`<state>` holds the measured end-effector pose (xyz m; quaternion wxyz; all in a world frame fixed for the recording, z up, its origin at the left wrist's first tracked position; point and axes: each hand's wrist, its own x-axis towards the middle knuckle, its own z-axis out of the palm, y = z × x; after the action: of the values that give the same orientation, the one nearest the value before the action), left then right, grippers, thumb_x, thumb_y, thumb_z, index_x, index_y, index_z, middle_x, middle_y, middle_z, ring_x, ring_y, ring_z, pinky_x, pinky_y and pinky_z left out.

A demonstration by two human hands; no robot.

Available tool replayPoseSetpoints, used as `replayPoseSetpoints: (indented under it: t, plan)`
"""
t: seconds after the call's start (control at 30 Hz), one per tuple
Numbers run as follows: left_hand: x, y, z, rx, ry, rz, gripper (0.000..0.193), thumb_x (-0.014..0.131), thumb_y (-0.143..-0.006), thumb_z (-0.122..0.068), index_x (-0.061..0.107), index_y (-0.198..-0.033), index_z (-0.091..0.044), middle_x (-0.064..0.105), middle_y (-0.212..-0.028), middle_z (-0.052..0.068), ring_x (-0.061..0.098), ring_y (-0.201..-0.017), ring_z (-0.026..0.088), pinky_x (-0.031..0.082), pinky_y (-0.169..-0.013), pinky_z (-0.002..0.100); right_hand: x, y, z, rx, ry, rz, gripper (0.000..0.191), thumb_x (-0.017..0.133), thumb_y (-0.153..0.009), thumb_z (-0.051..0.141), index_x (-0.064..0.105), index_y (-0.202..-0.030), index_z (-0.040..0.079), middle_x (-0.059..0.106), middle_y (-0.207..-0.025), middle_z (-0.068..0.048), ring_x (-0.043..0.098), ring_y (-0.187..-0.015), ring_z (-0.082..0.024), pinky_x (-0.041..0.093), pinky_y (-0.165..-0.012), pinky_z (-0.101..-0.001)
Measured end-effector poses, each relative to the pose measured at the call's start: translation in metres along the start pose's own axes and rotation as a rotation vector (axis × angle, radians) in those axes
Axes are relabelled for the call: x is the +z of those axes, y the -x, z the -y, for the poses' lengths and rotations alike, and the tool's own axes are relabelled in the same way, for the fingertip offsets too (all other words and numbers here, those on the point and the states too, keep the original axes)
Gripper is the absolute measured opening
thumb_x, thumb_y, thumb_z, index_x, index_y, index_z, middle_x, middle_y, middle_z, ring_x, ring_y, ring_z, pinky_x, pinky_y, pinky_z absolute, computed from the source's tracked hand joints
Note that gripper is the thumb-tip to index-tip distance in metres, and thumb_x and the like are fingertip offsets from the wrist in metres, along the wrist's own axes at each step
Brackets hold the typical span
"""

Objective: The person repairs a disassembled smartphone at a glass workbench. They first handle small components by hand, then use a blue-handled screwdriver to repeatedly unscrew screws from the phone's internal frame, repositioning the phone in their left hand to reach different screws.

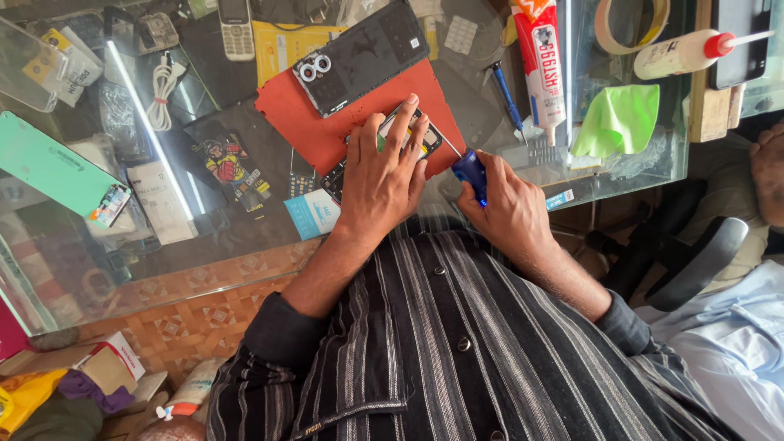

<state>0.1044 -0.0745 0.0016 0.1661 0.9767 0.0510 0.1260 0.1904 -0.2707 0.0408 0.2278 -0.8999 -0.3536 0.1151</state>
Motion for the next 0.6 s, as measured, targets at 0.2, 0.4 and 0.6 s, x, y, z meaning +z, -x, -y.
replayPoseSetpoints:
  t: [0.2, 0.4, 0.6]
  plan:
    - [-0.006, 0.000, 0.000, -0.004, 0.019, -0.021, 0.058, 0.069, -0.096, -0.026, 0.056, -0.148, -0.004, 0.030, -0.165, 0.006, 0.042, -0.135, 0.037, 0.039, -0.114, 0.055, -0.004, -0.004, 0.004, -0.002, 0.005, 0.020, 0.042, 0.068, -0.095, 0.024, 0.056, -0.125, -0.003, 0.070, -0.099, -0.022, 0.070, -0.077, -0.043, 0.056, -0.065, -0.0513]
    - [-0.012, 0.001, -0.004, 0.000, 0.014, -0.053, 0.060, 0.071, -0.094, -0.026, 0.056, -0.145, 0.001, 0.033, -0.164, 0.011, 0.044, -0.135, 0.036, 0.041, -0.112, 0.053, -0.007, -0.003, 0.006, -0.007, -0.004, 0.029, 0.043, 0.066, -0.095, 0.024, 0.055, -0.126, -0.003, 0.070, -0.099, -0.023, 0.070, -0.076, -0.043, 0.056, -0.063, -0.0516]
    - [-0.010, 0.011, -0.004, -0.061, 0.126, -0.093, 0.068, 0.072, -0.096, -0.031, 0.051, -0.146, 0.010, 0.037, -0.159, 0.028, 0.047, -0.135, 0.042, 0.043, -0.112, 0.055, -0.012, -0.002, -0.014, 0.139, -0.273, 0.036, 0.037, 0.061, -0.101, 0.022, 0.057, -0.129, -0.002, 0.071, -0.093, -0.023, 0.073, -0.082, -0.042, 0.056, -0.073, -0.0494]
